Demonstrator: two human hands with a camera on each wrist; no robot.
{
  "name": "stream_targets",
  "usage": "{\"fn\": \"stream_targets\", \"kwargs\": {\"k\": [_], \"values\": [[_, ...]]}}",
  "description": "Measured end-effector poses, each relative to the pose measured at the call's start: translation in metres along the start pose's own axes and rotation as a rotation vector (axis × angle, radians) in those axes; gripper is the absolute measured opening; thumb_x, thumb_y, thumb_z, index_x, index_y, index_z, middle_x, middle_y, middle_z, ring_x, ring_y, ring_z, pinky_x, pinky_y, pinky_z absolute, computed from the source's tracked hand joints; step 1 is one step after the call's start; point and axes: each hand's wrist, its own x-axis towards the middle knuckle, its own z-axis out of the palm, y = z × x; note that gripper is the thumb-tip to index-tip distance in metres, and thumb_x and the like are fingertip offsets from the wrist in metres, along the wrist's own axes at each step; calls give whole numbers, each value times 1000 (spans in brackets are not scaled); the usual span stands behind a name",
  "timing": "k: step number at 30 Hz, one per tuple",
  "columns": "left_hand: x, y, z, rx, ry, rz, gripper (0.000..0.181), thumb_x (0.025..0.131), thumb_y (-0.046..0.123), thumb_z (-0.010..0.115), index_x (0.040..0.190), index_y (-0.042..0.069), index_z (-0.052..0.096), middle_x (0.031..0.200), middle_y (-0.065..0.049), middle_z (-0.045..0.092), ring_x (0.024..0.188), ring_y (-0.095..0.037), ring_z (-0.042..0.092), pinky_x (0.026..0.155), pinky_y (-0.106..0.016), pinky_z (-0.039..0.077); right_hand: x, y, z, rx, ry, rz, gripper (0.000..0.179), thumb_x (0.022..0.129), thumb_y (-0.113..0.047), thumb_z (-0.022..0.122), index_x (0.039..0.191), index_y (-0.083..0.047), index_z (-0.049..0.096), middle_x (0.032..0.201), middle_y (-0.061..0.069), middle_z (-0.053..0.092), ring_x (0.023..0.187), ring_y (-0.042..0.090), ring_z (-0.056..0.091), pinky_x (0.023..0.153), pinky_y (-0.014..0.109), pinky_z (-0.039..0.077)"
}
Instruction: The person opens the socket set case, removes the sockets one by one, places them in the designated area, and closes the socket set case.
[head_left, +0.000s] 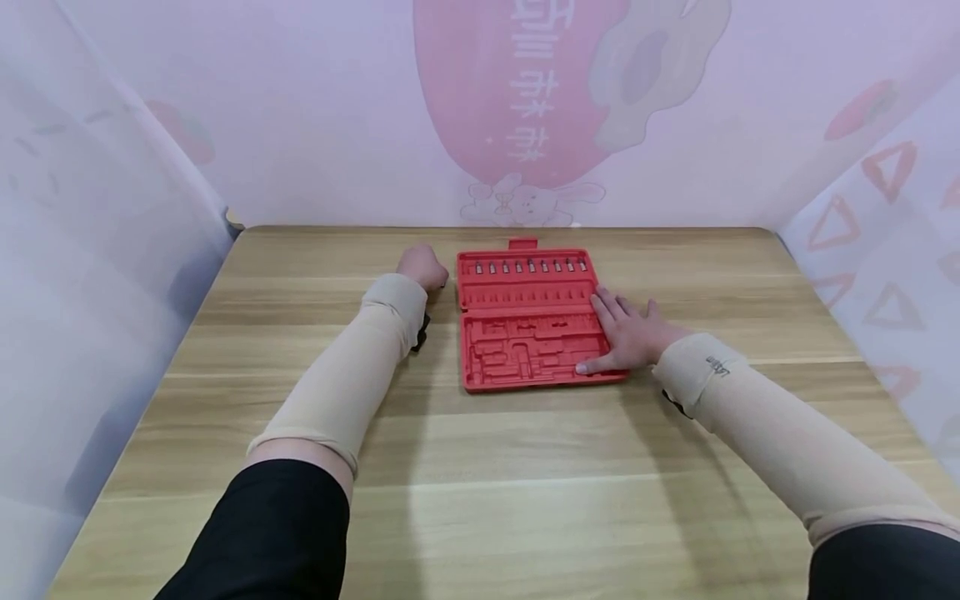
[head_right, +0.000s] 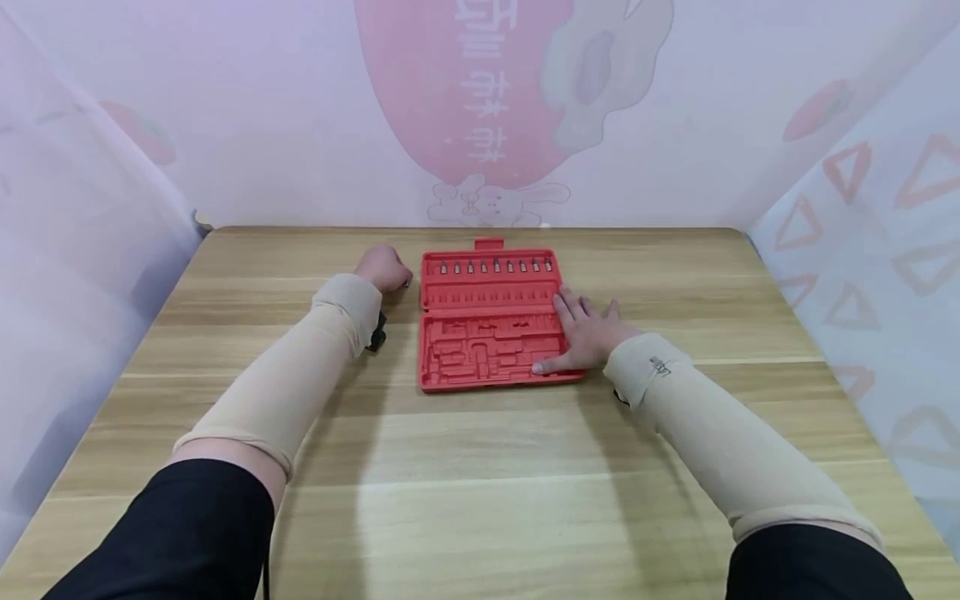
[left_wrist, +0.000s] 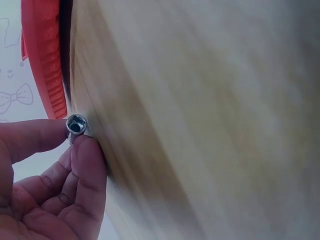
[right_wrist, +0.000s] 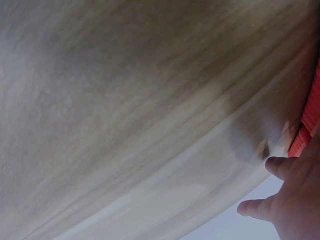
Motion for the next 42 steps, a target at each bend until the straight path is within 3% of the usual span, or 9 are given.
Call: {"fn": "stream_targets", "kwargs": {"k": [13,22,27,30,33,36,38,42], "values": [[-3,3,1,1,18,-10,10,89,5,55,91,-3,61,96,-17,57,82,-27,50,72,-35,46,-2,-2,0,6,9,-3,131,84,-83,58,162,3,-2,170,23,-6,152,52,11,111,80,4],[-3,2,1,1,18,-14,21,95,17,61,80,3,59,92,-15,59,81,-26,54,75,-35,49,5,7,8,40,26,-11,136,80,-88,57,163,1,-3,170,21,-8,152,52,10,110,80,1],[-4,1,-1,3,-1,-15,24,98,22,61,84,3,59,101,-18,61,88,-27,55,83,-38,51,7,8,9,33,13,-7,137,80,-89,56,163,1,-5,170,20,-10,152,51,10,111,80,3],[-6,3,-3,-11,-14,-22,29,102,25,58,83,4,58,98,-16,61,83,-25,55,79,-36,50,4,5,5,23,3,-4,135,81,-86,57,162,2,-5,170,21,-10,152,51,10,111,80,4],[-10,9,-8,-80,-2,-25,35,104,24,53,73,8,53,77,-8,54,66,-20,49,64,-33,46,0,1,1,21,1,-7,132,84,-82,59,162,4,-4,169,23,-9,151,52,11,111,80,5],[-16,23,-13,-146,39,18,40,104,21,51,66,11,47,61,0,43,54,-15,42,55,-31,40,-1,-1,-1,18,0,-9,129,86,-80,60,162,4,-3,169,24,-8,151,52,11,111,80,5],[-19,33,-15,-180,50,41,40,104,21,52,66,12,45,57,3,39,51,-13,38,52,-31,38,-2,-1,-2,14,-3,-8,129,87,-79,60,162,4,-3,169,24,-9,151,52,10,111,80,4],[-20,47,-12,-206,-9,14,39,105,23,52,69,13,44,63,2,42,54,-13,40,54,-30,37,-2,-2,-2,15,-15,-7,130,86,-81,58,162,3,-5,169,23,-10,152,51,7,112,79,3]]}}
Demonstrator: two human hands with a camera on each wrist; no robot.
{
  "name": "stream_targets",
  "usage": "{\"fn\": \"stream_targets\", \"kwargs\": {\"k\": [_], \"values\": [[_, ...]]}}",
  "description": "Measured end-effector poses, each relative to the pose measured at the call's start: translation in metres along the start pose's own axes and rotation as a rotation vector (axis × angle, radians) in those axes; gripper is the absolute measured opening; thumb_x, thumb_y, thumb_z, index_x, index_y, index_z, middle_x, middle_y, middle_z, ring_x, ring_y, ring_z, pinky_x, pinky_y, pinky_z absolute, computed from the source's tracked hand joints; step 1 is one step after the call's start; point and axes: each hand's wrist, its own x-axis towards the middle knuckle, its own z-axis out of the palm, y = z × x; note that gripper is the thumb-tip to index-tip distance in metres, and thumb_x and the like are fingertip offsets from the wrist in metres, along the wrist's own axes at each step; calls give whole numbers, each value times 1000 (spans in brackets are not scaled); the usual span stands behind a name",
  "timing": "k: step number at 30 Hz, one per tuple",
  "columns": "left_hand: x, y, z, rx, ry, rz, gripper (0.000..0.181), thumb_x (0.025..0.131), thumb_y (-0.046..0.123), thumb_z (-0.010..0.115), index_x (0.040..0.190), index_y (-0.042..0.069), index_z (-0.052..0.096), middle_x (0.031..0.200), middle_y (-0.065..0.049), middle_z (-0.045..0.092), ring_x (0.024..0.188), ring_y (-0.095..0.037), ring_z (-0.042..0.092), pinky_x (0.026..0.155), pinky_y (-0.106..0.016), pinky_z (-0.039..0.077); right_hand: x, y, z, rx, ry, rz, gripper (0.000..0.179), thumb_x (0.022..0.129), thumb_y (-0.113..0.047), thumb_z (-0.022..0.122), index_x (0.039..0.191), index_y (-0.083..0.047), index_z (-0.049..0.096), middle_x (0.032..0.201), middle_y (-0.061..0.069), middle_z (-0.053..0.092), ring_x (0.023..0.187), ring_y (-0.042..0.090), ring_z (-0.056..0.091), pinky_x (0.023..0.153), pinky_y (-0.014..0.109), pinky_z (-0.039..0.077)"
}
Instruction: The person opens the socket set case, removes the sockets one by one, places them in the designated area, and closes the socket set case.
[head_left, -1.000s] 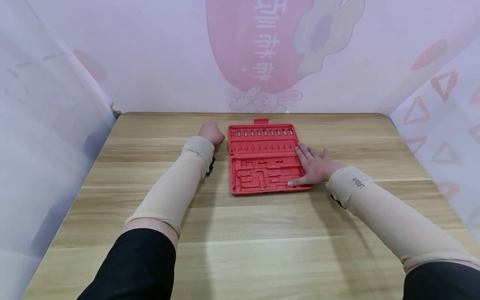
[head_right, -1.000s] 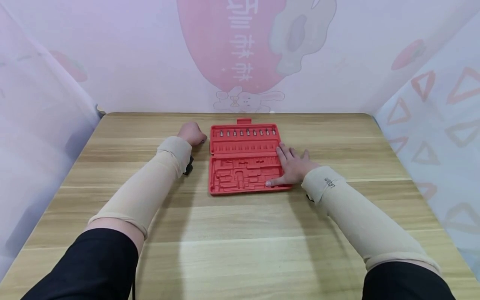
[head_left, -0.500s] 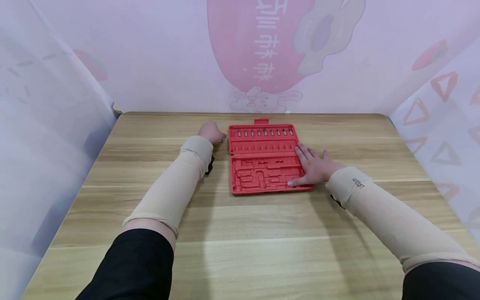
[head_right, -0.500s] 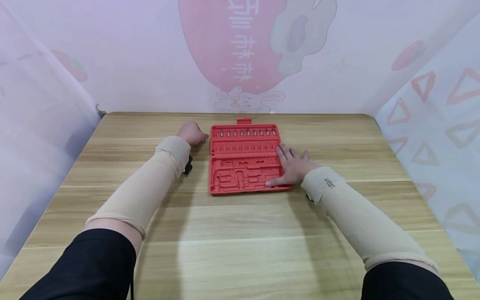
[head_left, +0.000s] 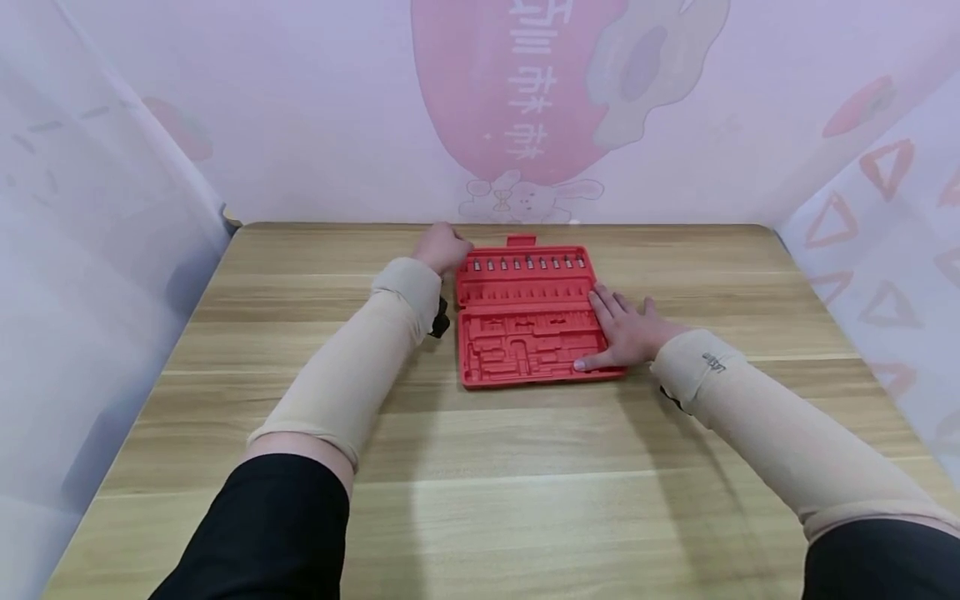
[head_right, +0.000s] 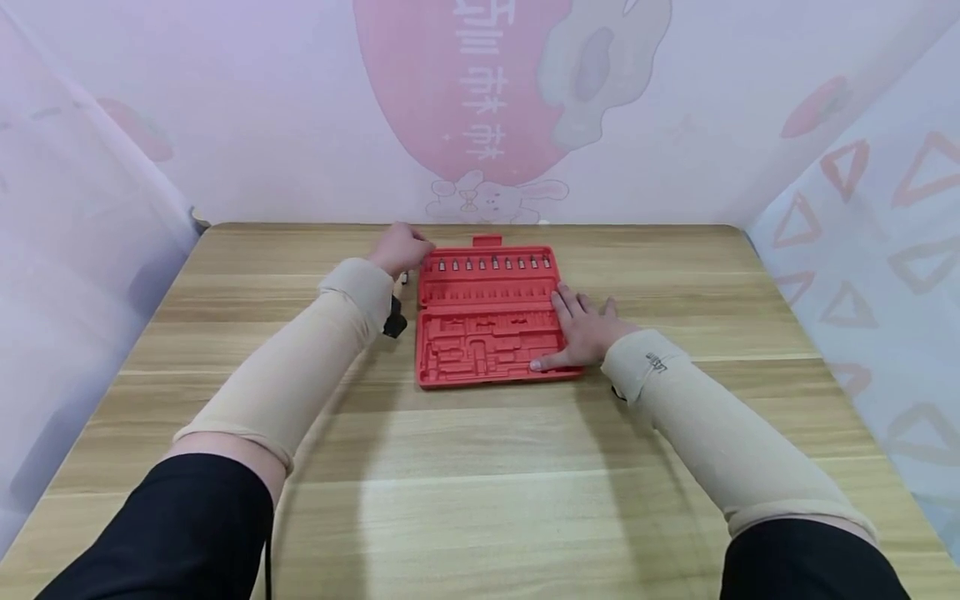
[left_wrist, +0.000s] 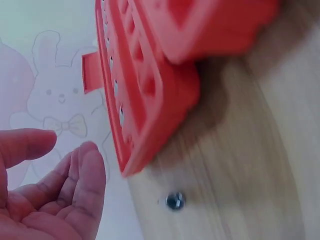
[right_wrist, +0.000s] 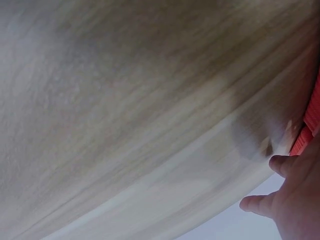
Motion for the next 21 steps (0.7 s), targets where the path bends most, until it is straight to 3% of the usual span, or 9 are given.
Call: {"fn": "stream_targets", "kwargs": {"k": [4,8,16,21], "values": [[6,4,8,-70,-51,-38,33,106,19,52,74,9,52,72,-2,54,61,-15,51,59,-28,42,1,2,1,4,-10,6,131,84,-82,58,162,1,-7,170,21,-12,154,48,5,113,78,2],[15,6,15,-92,-62,-57,26,103,10,52,78,5,58,70,-3,58,59,-14,54,58,-26,46,3,2,2,16,-11,5,132,84,-83,58,162,1,-7,170,21,-12,154,48,3,113,77,1],[22,15,25,109,-69,-38,24,96,3,49,73,8,51,66,-3,50,46,-9,49,48,-22,43,4,3,1,-14,-6,2,130,86,-82,57,162,3,-6,169,23,-12,153,48,3,113,77,3],[27,12,29,125,-87,-29,23,101,10,55,78,7,52,74,-5,52,52,-11,51,53,-24,47,4,5,2,-27,2,0,130,85,-83,56,162,3,-4,169,23,-9,153,49,5,113,78,4]]}}
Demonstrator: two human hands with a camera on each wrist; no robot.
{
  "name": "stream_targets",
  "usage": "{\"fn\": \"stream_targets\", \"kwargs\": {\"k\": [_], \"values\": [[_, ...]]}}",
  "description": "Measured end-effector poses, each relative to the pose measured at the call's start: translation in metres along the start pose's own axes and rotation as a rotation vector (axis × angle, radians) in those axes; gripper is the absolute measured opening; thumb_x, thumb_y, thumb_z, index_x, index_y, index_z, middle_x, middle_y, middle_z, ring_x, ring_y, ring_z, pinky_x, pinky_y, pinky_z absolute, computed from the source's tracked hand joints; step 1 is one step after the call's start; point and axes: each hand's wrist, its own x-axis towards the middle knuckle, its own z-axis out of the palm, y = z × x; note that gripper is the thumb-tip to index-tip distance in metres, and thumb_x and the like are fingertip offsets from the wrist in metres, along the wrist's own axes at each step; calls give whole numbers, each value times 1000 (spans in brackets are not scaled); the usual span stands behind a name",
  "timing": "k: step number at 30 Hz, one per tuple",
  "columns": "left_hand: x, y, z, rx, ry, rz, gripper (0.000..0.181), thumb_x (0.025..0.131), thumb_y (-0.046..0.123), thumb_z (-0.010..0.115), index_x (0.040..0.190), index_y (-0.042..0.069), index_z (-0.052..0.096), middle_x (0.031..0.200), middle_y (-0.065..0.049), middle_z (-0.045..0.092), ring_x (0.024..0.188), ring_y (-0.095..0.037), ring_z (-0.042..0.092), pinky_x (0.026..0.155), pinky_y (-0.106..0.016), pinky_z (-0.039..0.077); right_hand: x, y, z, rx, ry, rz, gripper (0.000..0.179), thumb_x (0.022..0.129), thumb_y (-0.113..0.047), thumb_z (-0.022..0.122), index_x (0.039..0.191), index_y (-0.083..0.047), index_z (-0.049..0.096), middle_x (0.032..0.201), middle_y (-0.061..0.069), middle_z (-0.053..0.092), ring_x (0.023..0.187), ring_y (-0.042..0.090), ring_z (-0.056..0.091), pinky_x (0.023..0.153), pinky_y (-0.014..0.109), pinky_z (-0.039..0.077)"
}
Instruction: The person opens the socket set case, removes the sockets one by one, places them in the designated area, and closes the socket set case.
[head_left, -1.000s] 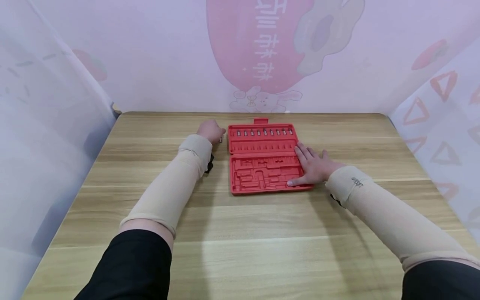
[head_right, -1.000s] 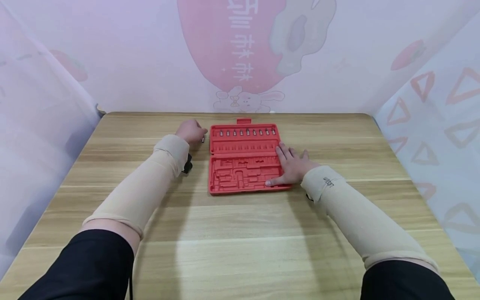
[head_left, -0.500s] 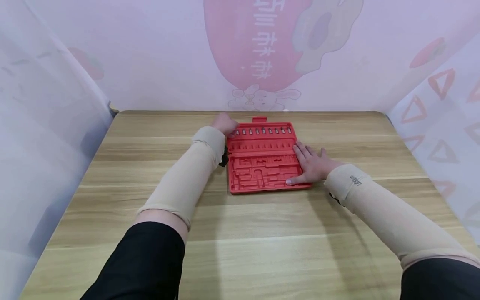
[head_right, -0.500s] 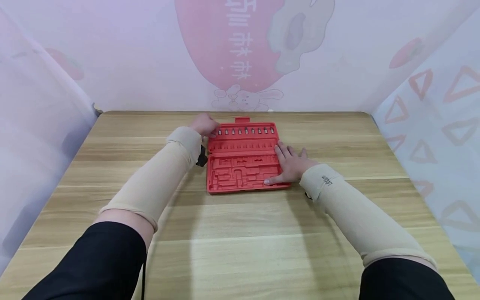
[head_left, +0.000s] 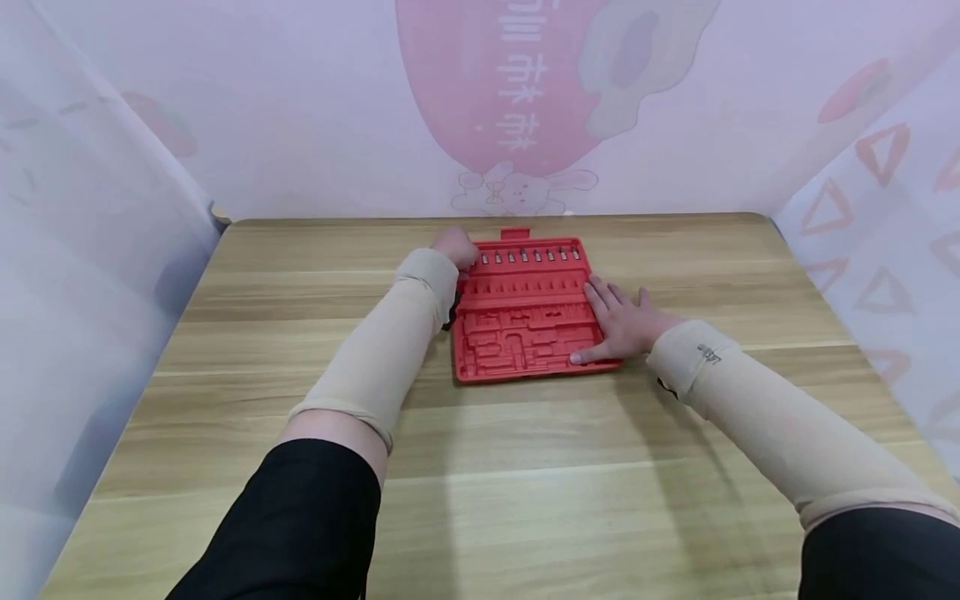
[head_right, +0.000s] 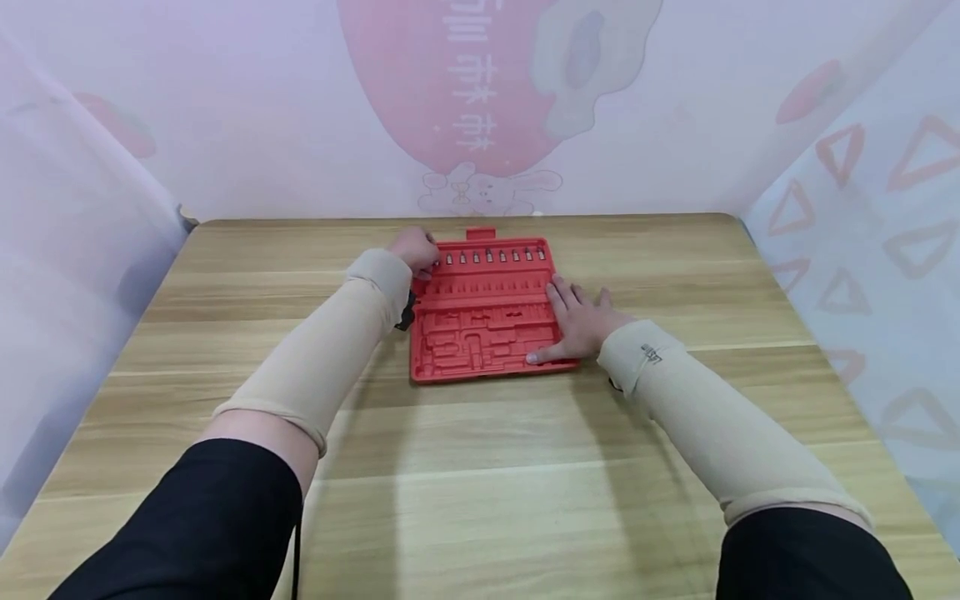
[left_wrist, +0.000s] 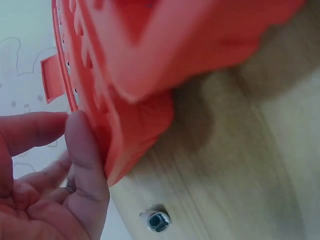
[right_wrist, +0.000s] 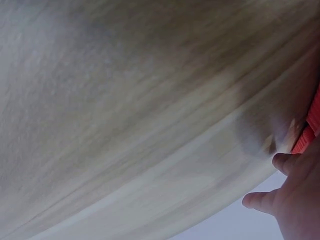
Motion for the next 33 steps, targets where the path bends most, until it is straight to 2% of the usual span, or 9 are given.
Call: {"fn": "stream_targets", "kwargs": {"k": [5,7,10,14,18,24,29,33], "values": [[-2,-3,1,-117,0,-36,11,103,11,58,97,2,58,90,-11,58,55,-13,57,55,-25,54,-4,-3,-2,13,3,-11,129,86,-82,56,162,5,-3,169,24,-9,154,47,1,114,76,1],[-4,-4,1,-153,12,-48,11,103,9,57,95,2,58,87,-11,59,53,-13,58,52,-25,54,-4,-3,-1,14,8,-24,132,84,-85,55,161,5,-3,169,24,-9,154,45,-2,116,73,-2],[-5,-10,2,-191,36,-35,18,101,7,55,83,5,55,76,-8,60,52,-13,57,51,-25,52,-3,-2,1,-7,8,-35,134,83,-90,49,161,5,-5,168,24,-11,155,42,-7,118,68,-6],[-9,-16,0,-259,77,0,15,103,8,53,88,6,56,74,-6,61,57,-14,58,54,-26,51,-1,-3,0,-7,8,-32,133,84,-86,53,161,6,-4,168,25,-10,155,42,-7,118,68,-7],[-13,-18,-2,-330,127,30,14,106,12,54,103,3,63,88,-9,64,68,-15,58,62,-28,51,-2,-4,-1,-2,15,-37,130,87,-80,58,160,8,-2,168,26,-8,155,44,-5,117,70,-5],[-20,-21,-8,-483,180,75,25,106,11,55,122,-3,67,111,-16,70,86,-21,66,79,-35,57,0,1,3,-55,40,-66,131,86,-85,51,159,10,-2,167,29,-7,154,45,-6,121,63,-2],[-22,-32,-12,-558,156,80,31,107,10,52,131,-7,64,117,-19,68,103,-28,69,87,-35,57,-1,3,3,-78,56,-92,132,85,-88,47,159,12,0,166,31,-5,154,45,-6,122,60,-2],[-25,-40,-18,-672,129,79,34,107,7,50,134,-12,59,122,-27,65,111,-35,68,93,-39,56,-3,1,1,-80,58,-105,132,86,-87,48,157,15,2,165,34,-4,153,47,-5,122,59,0]]}}
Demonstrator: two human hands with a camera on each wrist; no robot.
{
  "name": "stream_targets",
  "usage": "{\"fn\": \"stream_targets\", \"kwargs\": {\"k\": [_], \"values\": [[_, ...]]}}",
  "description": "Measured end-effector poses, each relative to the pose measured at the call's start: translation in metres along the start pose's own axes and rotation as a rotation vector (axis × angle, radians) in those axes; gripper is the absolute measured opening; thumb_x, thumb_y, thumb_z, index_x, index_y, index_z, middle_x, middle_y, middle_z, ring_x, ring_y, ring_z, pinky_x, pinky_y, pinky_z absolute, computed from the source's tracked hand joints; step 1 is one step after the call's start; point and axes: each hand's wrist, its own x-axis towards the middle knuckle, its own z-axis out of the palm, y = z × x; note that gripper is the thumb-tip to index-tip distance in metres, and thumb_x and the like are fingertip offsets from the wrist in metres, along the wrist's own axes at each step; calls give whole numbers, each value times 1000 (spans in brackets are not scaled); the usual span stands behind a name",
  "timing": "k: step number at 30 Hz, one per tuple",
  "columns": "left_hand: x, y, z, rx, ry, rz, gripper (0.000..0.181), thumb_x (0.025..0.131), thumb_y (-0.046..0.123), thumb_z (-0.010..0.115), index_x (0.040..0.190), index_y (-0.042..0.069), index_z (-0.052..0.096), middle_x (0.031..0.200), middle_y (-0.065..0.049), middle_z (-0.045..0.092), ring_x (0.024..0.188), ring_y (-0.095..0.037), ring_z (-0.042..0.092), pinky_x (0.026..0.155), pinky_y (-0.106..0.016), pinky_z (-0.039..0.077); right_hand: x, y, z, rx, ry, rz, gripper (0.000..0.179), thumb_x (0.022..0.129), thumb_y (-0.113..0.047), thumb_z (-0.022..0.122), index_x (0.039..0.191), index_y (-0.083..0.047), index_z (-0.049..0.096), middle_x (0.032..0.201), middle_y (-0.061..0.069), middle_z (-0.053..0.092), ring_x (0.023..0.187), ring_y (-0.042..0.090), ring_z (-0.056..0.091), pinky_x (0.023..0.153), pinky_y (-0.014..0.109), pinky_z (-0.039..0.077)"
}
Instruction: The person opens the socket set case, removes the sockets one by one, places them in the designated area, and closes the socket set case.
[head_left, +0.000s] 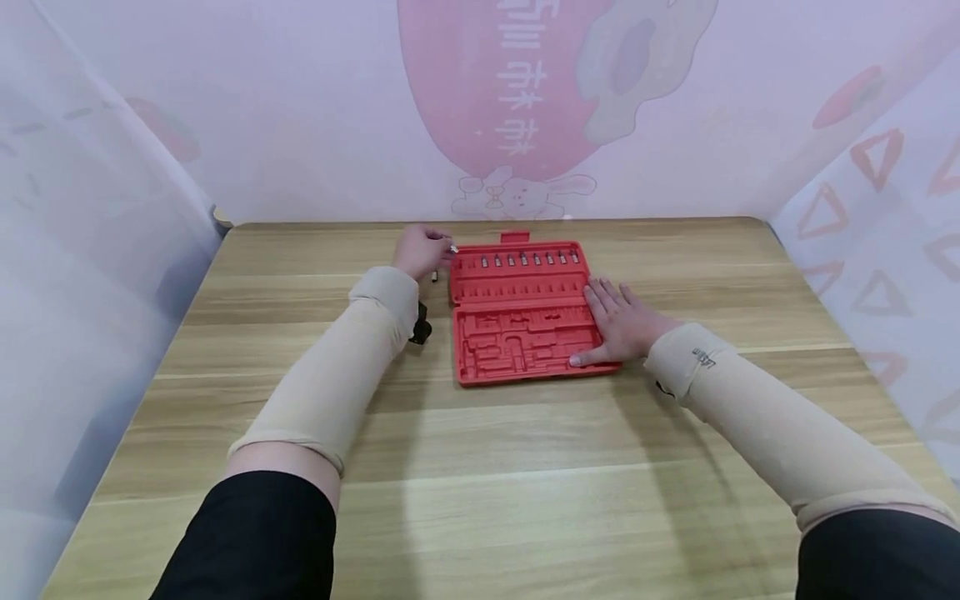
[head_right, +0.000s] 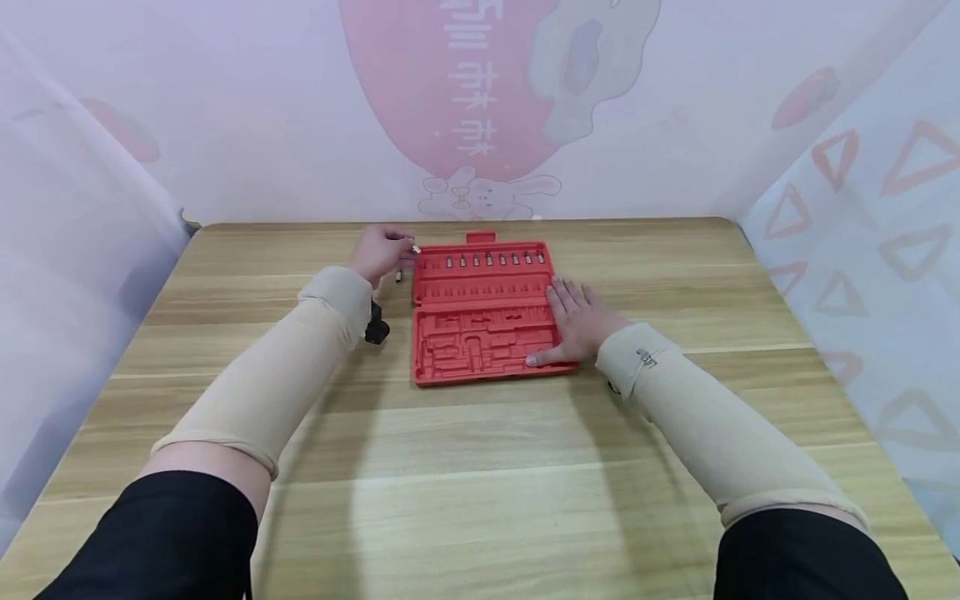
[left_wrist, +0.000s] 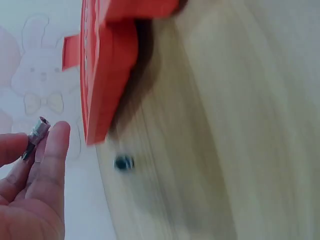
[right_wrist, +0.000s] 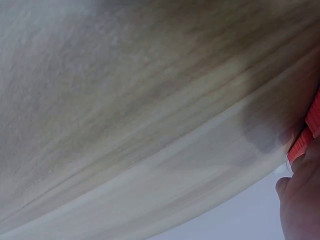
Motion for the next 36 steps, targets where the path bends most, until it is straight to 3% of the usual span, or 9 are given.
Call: {"fn": "stream_targets", "kwargs": {"k": [4,11,20,24,29,36], "values": [[-3,-2,-11,-59,8,-31,37,107,4,50,139,-14,52,127,-30,63,107,-34,69,94,-37,56,-1,-2,-2,-6,-12,9,126,91,-80,51,157,14,0,165,33,-5,153,47,-5,123,57,2],[-3,-10,-32,-57,3,-64,33,105,3,54,133,-15,53,127,-32,62,80,-14,69,82,-26,59,-3,0,0,5,-4,14,126,91,-77,56,157,15,1,165,34,-4,153,48,-3,123,58,3],[3,-26,-51,138,-23,-120,34,106,7,55,136,-10,59,98,-13,68,69,-7,65,66,-19,56,-4,2,3,15,10,13,136,84,-91,44,158,13,-1,166,33,-6,154,47,-4,123,57,0],[5,-28,-51,189,-33,-127,32,106,6,54,134,-10,61,99,-15,69,68,-8,65,63,-19,56,-4,1,1,23,9,12,133,85,-88,47,158,14,0,165,33,-5,153,48,-4,122,58,0],[11,-30,-49,264,-38,-122,30,105,6,54,129,-10,64,105,-19,70,67,-9,64,63,-19,56,-1,0,0,22,-9,23,128,90,-80,54,158,12,-3,166,31,-8,154,47,-6,122,60,0],[9,-25,-43,505,-44,-57,30,101,7,55,122,-7,70,87,-10,70,66,-11,60,64,-23,52,1,-1,0,12,-25,27,126,91,-77,55,159,11,-4,167,29,-9,154,46,-6,121,61,-1]]}}
